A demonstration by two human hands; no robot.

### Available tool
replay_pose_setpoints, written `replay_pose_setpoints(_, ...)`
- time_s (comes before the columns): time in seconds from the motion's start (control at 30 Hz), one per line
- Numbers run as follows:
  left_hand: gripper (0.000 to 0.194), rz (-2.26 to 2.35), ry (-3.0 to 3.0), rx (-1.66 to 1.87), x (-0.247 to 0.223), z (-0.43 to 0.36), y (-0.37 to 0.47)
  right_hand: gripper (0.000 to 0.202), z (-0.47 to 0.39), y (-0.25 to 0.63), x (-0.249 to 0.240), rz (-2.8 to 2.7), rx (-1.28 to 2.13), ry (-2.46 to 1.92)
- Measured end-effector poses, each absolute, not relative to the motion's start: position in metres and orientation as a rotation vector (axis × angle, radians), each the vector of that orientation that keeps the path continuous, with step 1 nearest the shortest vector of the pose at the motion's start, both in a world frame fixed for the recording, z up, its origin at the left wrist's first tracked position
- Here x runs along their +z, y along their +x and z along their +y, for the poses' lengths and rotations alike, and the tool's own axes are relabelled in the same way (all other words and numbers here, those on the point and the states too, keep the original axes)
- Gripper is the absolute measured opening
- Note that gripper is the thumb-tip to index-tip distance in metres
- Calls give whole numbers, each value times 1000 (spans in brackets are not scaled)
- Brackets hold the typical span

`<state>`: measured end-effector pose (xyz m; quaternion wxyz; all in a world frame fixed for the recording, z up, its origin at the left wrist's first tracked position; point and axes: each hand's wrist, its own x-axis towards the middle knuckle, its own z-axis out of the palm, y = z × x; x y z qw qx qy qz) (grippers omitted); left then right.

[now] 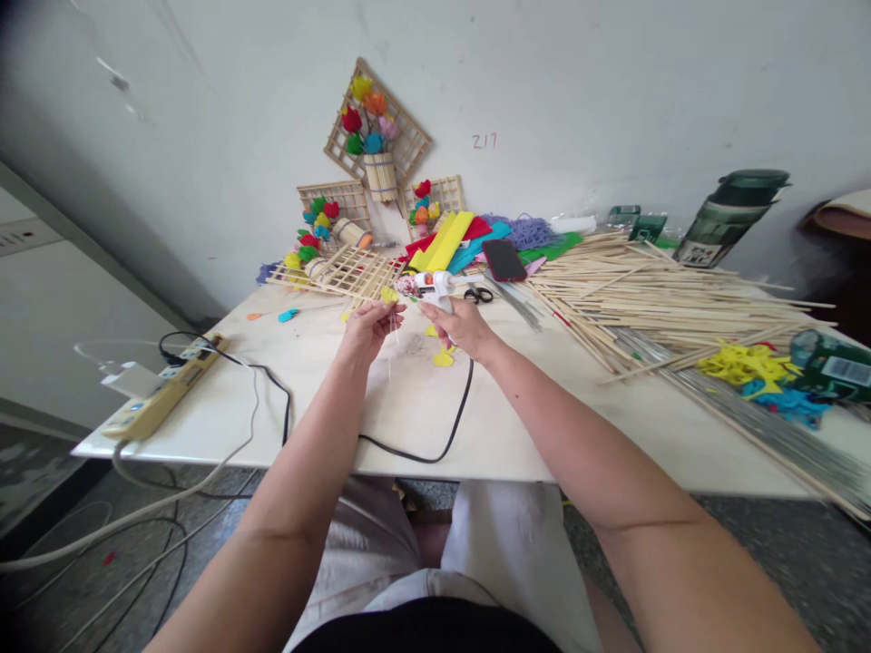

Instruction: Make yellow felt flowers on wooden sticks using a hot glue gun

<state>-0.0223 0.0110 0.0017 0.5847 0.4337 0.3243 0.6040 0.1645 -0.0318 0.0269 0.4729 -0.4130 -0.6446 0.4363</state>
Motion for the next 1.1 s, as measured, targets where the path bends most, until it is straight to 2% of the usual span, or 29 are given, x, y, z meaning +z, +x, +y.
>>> replay_pose_setpoints(0.73,21,788,1035,1387,1,13,-22,51,-28,164,21,-1640,1022,-1002)
replay_pose_setpoints(1.1,27,825,1010,1419,3,12,-22,53,-31,162,21,-1638,1053,-999)
